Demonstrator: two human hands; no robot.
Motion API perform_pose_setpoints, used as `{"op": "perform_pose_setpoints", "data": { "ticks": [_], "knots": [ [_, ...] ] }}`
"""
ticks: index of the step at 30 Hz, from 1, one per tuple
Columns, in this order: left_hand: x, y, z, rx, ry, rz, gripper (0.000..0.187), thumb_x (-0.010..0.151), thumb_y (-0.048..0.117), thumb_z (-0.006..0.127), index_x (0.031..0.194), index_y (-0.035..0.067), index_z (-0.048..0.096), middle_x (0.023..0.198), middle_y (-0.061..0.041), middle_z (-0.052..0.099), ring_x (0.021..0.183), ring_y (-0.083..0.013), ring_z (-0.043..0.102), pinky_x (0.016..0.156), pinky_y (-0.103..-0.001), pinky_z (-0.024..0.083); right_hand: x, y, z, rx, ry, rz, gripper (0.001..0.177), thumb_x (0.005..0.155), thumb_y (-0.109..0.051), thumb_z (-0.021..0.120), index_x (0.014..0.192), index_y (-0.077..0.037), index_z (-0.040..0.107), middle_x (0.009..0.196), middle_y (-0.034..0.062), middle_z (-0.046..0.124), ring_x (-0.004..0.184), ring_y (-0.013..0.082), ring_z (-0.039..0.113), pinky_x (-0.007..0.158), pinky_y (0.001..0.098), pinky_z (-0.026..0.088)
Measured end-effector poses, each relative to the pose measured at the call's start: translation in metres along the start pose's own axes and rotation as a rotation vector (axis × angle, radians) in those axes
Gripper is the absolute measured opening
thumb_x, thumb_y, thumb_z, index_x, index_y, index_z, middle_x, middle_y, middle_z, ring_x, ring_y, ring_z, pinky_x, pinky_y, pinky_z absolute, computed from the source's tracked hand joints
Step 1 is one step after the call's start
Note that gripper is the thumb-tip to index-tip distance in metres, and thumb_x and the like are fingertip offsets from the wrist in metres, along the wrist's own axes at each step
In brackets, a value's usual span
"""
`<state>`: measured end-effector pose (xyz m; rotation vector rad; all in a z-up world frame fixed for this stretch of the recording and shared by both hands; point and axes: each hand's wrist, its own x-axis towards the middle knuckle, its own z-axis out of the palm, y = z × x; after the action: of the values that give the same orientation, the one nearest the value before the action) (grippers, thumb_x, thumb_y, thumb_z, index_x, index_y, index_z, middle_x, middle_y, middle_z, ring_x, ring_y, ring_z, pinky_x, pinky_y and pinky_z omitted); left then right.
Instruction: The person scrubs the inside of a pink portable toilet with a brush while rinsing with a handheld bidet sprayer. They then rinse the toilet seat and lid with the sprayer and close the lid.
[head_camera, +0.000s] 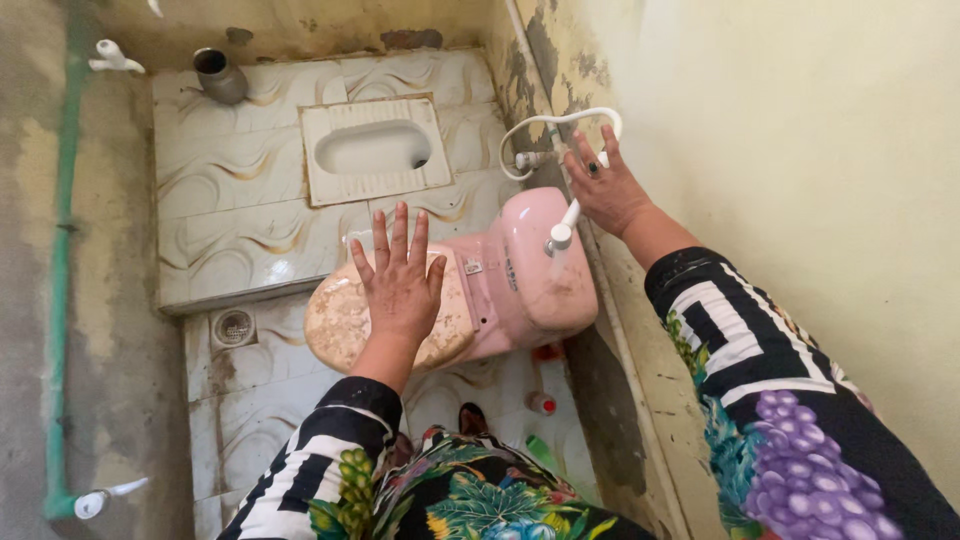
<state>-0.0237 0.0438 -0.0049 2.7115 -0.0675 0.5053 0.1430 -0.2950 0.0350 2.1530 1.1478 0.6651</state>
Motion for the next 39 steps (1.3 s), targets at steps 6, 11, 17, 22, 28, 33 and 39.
{"op": "perform_pose_setpoints", "data": {
  "ticks": [6,11,17,22,28,33,39],
  "knots": [
    [0.012,0.021,0.008,-0.023,0.023,0.01,0.067,0.101,0.045,0.053,0.161,0.02,0.035,0.173,-0.005,0.016,0.159,-0.0316,0.007,0.123,-0.062,0.0,-0.013,-0.007,0.002,-0.037,-0.056,0.003,0.033,0.088,-0.024,0.059,0.112,-0.006,0.075,0.144,0.0093,0.053,0.15,0.041,0.034,0.122,0.0708,0.013],
    [0.015,0.033,0.013,-0.024,0.047,0.021,0.067,0.101,0.046,0.053,0.162,0.02,0.036,0.173,-0.005,0.017,0.159,-0.0309,0.008,0.123,-0.062,-0.001,-0.023,-0.011,0.004,-0.052,-0.058,0.01,0.036,0.089,-0.022,0.059,0.118,-0.006,0.073,0.142,0.0094,0.052,0.151,0.0386,0.032,0.122,0.0704,0.013],
    [0.014,0.042,0.017,-0.017,0.057,0.034,0.067,0.101,0.046,0.053,0.161,0.019,0.037,0.173,-0.006,0.018,0.159,-0.0311,0.008,0.124,-0.062,0.0,-0.04,-0.01,0.002,-0.023,-0.062,-0.003,0.039,0.088,-0.023,0.059,0.12,-0.005,0.072,0.142,0.0114,0.053,0.15,0.039,0.032,0.122,0.0704,0.015],
    [0.013,0.048,0.02,-0.018,0.057,0.027,0.068,0.101,0.047,0.052,0.161,0.019,0.037,0.172,-0.006,0.018,0.159,-0.0312,0.008,0.123,-0.063,0.0,-0.048,-0.017,0.003,0.011,-0.056,0.012,0.038,0.086,-0.023,0.059,0.117,-0.004,0.073,0.142,0.0124,0.055,0.15,0.0411,0.031,0.121,0.0709,0.015],
    [0.008,0.045,0.017,-0.02,0.059,0.011,0.067,0.102,0.047,0.052,0.161,0.02,0.037,0.173,-0.005,0.018,0.159,-0.0314,0.008,0.123,-0.063,0.001,-0.037,-0.032,0.01,0.061,-0.012,0.083,0.033,0.087,-0.022,0.063,0.111,-0.002,0.075,0.142,0.0144,0.055,0.149,0.0457,0.032,0.121,0.0722,0.016],
    [0.009,0.033,0.008,-0.003,0.028,-0.034,0.068,0.101,0.045,0.053,0.161,0.02,0.036,0.172,-0.005,0.016,0.158,-0.0322,0.007,0.122,-0.064,0.001,-0.01,-0.045,0.008,0.15,0.043,0.185,0.025,0.081,-0.024,0.069,0.092,-0.002,0.075,0.139,0.0173,0.057,0.146,0.0502,0.037,0.12,0.0755,0.018],
    [0.006,0.017,-0.003,-0.015,0.042,-0.05,0.069,0.102,0.045,0.053,0.163,0.02,0.033,0.173,-0.005,0.014,0.159,-0.0311,0.004,0.123,-0.064,0.002,0.017,-0.056,0.008,0.177,0.142,0.296,0.026,0.079,-0.024,0.069,0.088,0.0,0.075,0.138,0.0209,0.06,0.144,0.0512,0.036,0.118,0.0763,0.017]
  ]
}}
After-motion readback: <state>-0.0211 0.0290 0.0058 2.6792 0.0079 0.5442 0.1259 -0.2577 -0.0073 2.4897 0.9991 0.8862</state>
